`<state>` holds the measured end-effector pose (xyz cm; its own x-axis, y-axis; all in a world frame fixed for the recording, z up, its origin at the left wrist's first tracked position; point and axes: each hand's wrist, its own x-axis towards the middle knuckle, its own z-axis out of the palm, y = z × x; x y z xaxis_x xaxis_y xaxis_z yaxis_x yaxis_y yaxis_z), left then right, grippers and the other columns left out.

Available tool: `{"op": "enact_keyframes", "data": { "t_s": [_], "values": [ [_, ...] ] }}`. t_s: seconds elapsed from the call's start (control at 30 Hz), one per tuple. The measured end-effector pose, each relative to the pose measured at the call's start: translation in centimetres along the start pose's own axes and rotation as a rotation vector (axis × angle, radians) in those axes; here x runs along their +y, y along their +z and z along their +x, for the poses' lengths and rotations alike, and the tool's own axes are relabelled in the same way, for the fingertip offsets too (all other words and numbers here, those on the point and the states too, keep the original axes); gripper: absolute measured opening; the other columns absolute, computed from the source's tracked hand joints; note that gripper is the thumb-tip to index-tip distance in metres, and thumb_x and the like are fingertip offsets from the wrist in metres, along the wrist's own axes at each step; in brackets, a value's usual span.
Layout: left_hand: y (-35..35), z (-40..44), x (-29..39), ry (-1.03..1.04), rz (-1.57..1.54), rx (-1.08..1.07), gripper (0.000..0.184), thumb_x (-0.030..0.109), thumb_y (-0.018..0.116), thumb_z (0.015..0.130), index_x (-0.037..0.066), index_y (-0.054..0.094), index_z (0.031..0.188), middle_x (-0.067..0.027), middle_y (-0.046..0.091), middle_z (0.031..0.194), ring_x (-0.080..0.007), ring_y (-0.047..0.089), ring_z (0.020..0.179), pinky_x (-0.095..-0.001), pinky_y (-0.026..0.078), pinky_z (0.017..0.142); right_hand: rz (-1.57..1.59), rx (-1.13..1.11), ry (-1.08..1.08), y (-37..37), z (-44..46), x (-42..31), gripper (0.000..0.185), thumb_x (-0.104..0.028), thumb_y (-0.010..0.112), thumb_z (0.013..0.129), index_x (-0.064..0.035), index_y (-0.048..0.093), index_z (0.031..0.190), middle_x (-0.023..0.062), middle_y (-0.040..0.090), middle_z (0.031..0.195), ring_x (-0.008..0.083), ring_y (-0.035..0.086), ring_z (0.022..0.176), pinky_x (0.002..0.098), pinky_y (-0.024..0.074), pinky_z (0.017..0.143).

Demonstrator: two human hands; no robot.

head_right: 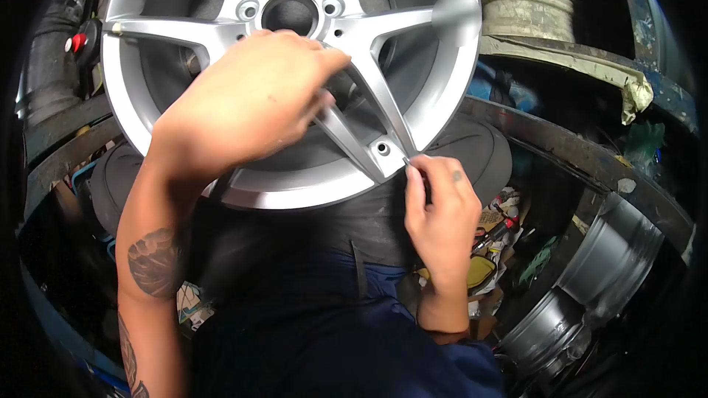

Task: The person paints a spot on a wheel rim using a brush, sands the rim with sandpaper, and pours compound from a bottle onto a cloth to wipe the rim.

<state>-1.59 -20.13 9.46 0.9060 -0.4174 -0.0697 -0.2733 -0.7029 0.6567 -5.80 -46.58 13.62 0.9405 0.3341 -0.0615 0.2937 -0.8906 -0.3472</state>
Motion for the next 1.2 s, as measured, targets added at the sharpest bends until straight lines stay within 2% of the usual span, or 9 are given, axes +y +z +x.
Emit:
{"op": "enact_keyframes", "data": {
  "t_s": [0.1, 0.2, 0.23, 0.37, 0.47, 0.57, 0.63, 0.9, 1.2],
  "values": [
    [1.6, -0.3, 1.4, 0.131, -0.367, 0.019, 0.034, 0.025, 0.073, 0.088, -0.003, 0.071, 0.107, -0.0224, 0.071, 0.092, -0.0410, 0.069, 0.097, -0.0501, 0.054, 0.085, 0.285, 0.007, 0.030, -0.8, -1.1, 0.0, 0.011, 0.004, 0.069, 0.090, 0.0017, 0.070, 0.101, 0.0099, 0.071, 0.095, 0.0158, 0.066, 0.080, 0.0286, 0.0510, 0.073],
    [-0.4, 0.5, 4.2, 0.103, -0.379, -0.310, 0.043, 0.042, 0.067, 0.091, 0.000, 0.075, 0.095, -0.0226, 0.072, 0.084, -0.0421, 0.071, 0.086, -0.0513, 0.056, 0.077, 0.656, 0.116, 0.175, 0.6, -2.7, -0.4, 0.012, 0.000, 0.067, 0.096, 0.0049, 0.068, 0.107, 0.0095, 0.070, 0.097, 0.0138, 0.062, 0.082, 0.0262, 0.0492, 0.075],
    [2.3, 0.4, 4.2, 0.204, -0.455, -0.023, 0.040, 0.041, 0.063, 0.092, 0.003, 0.076, 0.092, -0.0214, 0.072, 0.082, -0.0424, 0.071, 0.083, -0.0523, 0.056, 0.073, 0.768, 0.148, 0.213, 0.9, -2.6, -1.3, 0.015, -0.001, 0.066, 0.098, 0.0058, 0.067, 0.110, 0.0093, 0.068, 0.096, 0.0132, 0.060, 0.081, 0.0253, 0.0485, 0.075],
    [0.4, -1.7, 4.7, 0.150, -0.494, 0.218, 0.030, 0.030, 0.060, 0.089, 0.008, 0.078, 0.095, -0.0192, 0.074, 0.085, -0.0397, 0.071, 0.085, -0.0498, 0.057, 0.077, 1.225, 0.156, 0.144, 2.6, -0.7, -0.8, 0.026, -0.013, 0.060, 0.106, 0.0023, 0.062, 0.127, 0.0042, 0.064, 0.095, 0.0096, 0.056, 0.082, 0.0244, 0.0445, 0.072],
    [-1.0, -5.0, 4.7, 0.055, -0.448, 0.476, 0.029, 0.033, 0.063, 0.090, 0.006, 0.074, 0.087, -0.0179, 0.071, 0.077, -0.0393, 0.070, 0.078, -0.0492, 0.055, 0.073, 0.686, 0.036, -0.041, 2.7, -0.5, -0.2, 0.034, -0.018, 0.054, 0.109, -0.0006, 0.060, 0.137, 0.0027, 0.059, 0.091, 0.0071, 0.052, 0.079, 0.0231, 0.0413, 0.070],
    [0.2, -9.3, 4.5, -0.031, -0.510, 0.737, 0.029, 0.031, 0.066, 0.092, 0.004, 0.068, 0.079, -0.0163, 0.068, 0.072, -0.0381, 0.067, 0.070, -0.0477, 0.052, 0.066, 0.272, -0.373, 0.163, 2.9, -0.5, 1.0, 0.041, -0.025, 0.057, 0.108, -0.0021, 0.059, 0.141, 0.0060, 0.061, 0.071, 0.0126, 0.054, 0.060, 0.0322, 0.0439, 0.059],
    [2.6, -12.2, 4.4, -0.063, -0.482, 0.933, 0.028, 0.027, 0.069, 0.092, 0.004, 0.064, 0.075, -0.0150, 0.066, 0.069, -0.0369, 0.064, 0.064, -0.0457, 0.049, 0.062, -0.311, -0.436, -0.139, 3.9, -1.2, 1.1, 0.057, -0.044, 0.063, 0.101, -0.0039, 0.059, 0.141, 0.0240, 0.064, 0.068, 0.0402, 0.065, 0.067, 0.0483, 0.0474, 0.065],
    [7.1, -26.6, 7.1, -0.254, -0.155, 1.466, 0.013, 0.005, 0.060, 0.092, 0.004, 0.057, 0.079, -0.0065, 0.061, 0.071, -0.0184, 0.054, 0.058, -0.0353, 0.044, 0.058, -0.300, -0.476, 0.004, 5.2, -1.0, -1.8, 0.056, -0.049, 0.062, 0.099, 0.0002, 0.069, 0.124, 0.0295, 0.071, 0.090, 0.0481, 0.068, 0.094, 0.0539, 0.0511, 0.081],
    [23.0, -37.1, -8.8, -0.918, -1.614, 2.274, 0.034, 0.042, 0.058, 0.102, 0.015, 0.050, 0.083, 0.0010, 0.050, 0.069, -0.0124, 0.041, 0.053, -0.0272, 0.039, 0.054, -0.343, -0.486, -0.057, 3.9, -1.3, -2.1, 0.052, -0.045, 0.065, 0.098, -0.0001, 0.069, 0.124, 0.0263, 0.070, 0.080, 0.0452, 0.070, 0.086, 0.0518, 0.0518, 0.078]
  ]
}}
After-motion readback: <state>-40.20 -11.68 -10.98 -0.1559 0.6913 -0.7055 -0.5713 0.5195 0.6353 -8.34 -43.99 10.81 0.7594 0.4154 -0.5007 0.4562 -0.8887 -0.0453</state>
